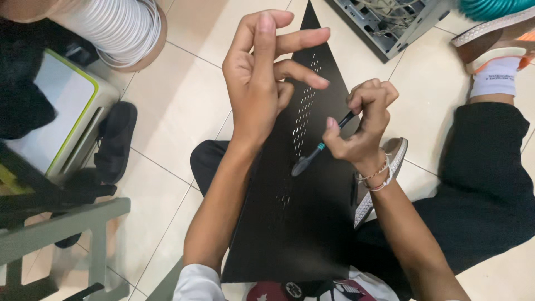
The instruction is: The person uses a toothbrush to scrub a metal computer panel and the back of a computer case, removing dust from the vents and surfaces.
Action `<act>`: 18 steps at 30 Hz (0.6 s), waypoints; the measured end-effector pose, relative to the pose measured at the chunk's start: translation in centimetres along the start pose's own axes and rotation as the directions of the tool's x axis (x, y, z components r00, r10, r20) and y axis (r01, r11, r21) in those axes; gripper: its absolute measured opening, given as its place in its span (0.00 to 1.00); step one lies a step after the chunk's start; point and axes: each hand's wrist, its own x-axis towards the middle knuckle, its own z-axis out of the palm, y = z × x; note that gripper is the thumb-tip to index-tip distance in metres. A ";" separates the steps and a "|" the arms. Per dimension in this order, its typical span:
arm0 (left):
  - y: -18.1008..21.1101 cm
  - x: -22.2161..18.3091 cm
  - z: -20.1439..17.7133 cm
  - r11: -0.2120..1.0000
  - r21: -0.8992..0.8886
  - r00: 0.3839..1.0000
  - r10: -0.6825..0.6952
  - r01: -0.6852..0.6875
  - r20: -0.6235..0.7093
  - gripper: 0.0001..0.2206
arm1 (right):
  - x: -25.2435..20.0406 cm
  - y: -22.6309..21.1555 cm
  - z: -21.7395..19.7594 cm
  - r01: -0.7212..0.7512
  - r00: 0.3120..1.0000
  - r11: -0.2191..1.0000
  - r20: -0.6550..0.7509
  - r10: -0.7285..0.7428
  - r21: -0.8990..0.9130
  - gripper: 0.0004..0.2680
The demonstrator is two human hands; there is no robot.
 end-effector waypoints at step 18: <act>4.5 -5.1 0.4 0.838 0.534 0.880 -0.168 -0.110 0.445 0.28 | -0.7 2.4 3.1 -0.040 0.998 0.994 -0.038 0.044 0.099 0.18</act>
